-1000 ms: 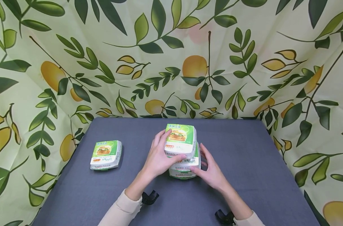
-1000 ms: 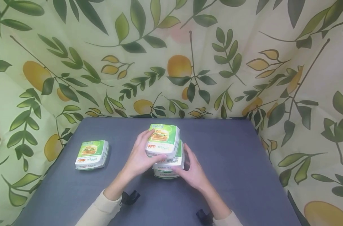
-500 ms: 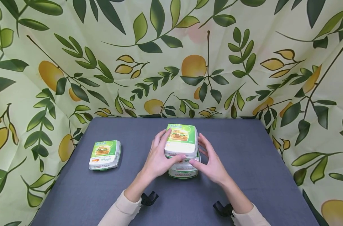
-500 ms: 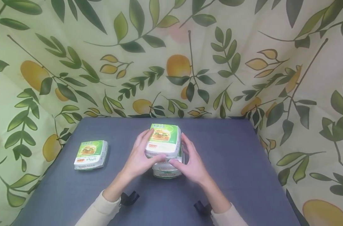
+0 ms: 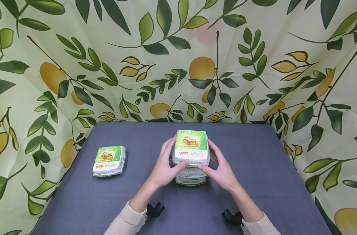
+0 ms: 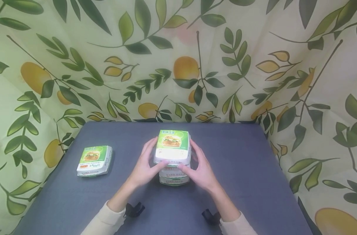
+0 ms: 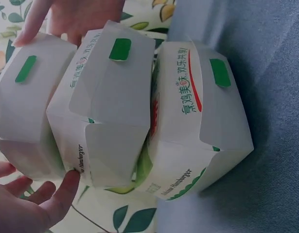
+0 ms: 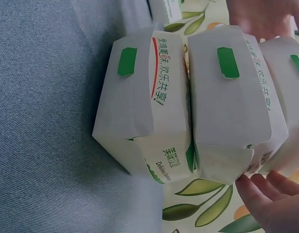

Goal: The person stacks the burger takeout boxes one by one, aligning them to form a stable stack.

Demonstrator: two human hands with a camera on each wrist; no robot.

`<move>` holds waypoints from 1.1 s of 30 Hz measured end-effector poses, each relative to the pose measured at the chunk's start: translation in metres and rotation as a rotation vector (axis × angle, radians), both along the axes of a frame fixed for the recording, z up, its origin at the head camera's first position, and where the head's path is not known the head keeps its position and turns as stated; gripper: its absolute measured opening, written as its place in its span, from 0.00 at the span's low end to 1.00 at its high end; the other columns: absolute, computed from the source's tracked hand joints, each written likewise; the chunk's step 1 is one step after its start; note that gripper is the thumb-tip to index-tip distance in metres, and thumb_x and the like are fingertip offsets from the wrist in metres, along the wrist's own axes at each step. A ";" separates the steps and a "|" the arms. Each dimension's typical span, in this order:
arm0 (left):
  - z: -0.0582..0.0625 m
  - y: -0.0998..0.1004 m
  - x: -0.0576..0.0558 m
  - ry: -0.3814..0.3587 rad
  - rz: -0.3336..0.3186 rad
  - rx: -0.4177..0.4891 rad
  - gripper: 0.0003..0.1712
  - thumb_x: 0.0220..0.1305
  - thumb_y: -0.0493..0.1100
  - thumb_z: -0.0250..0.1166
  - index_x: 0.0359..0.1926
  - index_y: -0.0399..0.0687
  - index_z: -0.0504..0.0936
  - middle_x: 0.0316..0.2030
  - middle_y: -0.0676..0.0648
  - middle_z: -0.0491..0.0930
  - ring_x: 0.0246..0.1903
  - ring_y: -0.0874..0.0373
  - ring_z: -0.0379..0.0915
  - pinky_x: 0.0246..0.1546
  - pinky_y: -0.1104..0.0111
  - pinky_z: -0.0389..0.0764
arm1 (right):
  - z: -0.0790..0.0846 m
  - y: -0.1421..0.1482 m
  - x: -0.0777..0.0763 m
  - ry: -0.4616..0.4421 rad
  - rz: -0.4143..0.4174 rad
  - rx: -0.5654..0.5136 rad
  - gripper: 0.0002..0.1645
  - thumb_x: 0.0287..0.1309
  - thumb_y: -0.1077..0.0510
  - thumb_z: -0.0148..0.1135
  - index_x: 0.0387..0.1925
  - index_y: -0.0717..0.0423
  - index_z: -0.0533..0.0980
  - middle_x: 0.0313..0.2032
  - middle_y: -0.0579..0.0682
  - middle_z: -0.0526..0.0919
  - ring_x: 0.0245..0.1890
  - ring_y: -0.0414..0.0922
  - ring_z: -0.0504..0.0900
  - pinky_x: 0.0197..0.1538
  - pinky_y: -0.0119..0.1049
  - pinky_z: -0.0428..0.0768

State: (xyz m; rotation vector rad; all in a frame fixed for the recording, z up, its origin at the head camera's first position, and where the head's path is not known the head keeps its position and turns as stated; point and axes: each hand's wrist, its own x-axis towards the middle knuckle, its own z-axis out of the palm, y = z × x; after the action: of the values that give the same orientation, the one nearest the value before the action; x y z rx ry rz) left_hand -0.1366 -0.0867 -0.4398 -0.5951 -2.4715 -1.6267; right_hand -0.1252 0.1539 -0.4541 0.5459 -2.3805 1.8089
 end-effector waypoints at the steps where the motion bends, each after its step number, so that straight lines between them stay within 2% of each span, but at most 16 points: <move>1: -0.001 0.000 0.000 0.002 -0.013 0.012 0.51 0.63 0.52 0.72 0.80 0.50 0.55 0.76 0.49 0.53 0.71 0.54 0.56 0.59 0.50 0.73 | 0.000 0.000 0.000 -0.002 0.001 -0.003 0.53 0.59 0.60 0.72 0.80 0.48 0.53 0.73 0.51 0.62 0.69 0.53 0.64 0.66 0.41 0.69; 5: -0.005 0.000 -0.001 0.006 -0.050 0.038 0.50 0.65 0.49 0.69 0.80 0.52 0.52 0.77 0.50 0.50 0.72 0.55 0.53 0.61 0.48 0.71 | -0.002 0.002 -0.001 -0.011 0.017 -0.026 0.52 0.61 0.61 0.70 0.80 0.50 0.52 0.74 0.52 0.61 0.70 0.53 0.63 0.65 0.33 0.68; 10: -0.009 0.000 -0.004 0.015 -0.081 0.048 0.50 0.66 0.49 0.68 0.81 0.54 0.50 0.77 0.49 0.49 0.73 0.55 0.52 0.63 0.48 0.70 | -0.005 0.004 -0.004 -0.007 0.029 -0.037 0.50 0.63 0.62 0.67 0.79 0.51 0.53 0.74 0.53 0.61 0.70 0.56 0.63 0.65 0.31 0.68; 15: -0.011 -0.002 -0.006 0.023 -0.113 0.046 0.50 0.68 0.50 0.67 0.81 0.53 0.49 0.78 0.48 0.47 0.73 0.52 0.51 0.63 0.46 0.69 | -0.005 0.005 -0.005 -0.018 0.036 -0.057 0.49 0.64 0.63 0.66 0.79 0.53 0.53 0.74 0.54 0.61 0.70 0.55 0.64 0.64 0.29 0.68; 23: -0.012 -0.005 -0.009 0.053 -0.141 0.077 0.42 0.70 0.41 0.64 0.79 0.48 0.55 0.75 0.44 0.52 0.70 0.48 0.59 0.60 0.46 0.73 | -0.006 0.004 -0.005 -0.019 0.053 -0.121 0.47 0.64 0.66 0.63 0.79 0.58 0.52 0.74 0.59 0.60 0.69 0.51 0.65 0.62 0.25 0.69; 28: -0.013 -0.007 -0.010 0.055 -0.147 0.089 0.42 0.69 0.40 0.64 0.79 0.49 0.57 0.75 0.44 0.53 0.70 0.45 0.61 0.58 0.43 0.73 | -0.006 0.003 -0.003 -0.026 0.048 -0.123 0.47 0.64 0.66 0.63 0.78 0.58 0.53 0.74 0.59 0.60 0.68 0.52 0.65 0.62 0.26 0.69; 33: -0.013 -0.007 -0.011 0.066 -0.154 0.110 0.42 0.66 0.41 0.67 0.77 0.48 0.59 0.73 0.43 0.55 0.68 0.45 0.62 0.57 0.46 0.76 | -0.005 0.003 -0.004 -0.047 0.009 -0.095 0.46 0.63 0.64 0.65 0.77 0.56 0.54 0.73 0.57 0.62 0.68 0.53 0.66 0.61 0.26 0.70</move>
State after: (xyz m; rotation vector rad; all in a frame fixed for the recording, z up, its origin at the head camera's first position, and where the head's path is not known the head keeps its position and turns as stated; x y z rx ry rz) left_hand -0.1477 -0.0939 -0.4529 -0.8269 -2.3236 -1.7530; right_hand -0.1292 0.1574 -0.4586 0.5106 -2.3105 1.9477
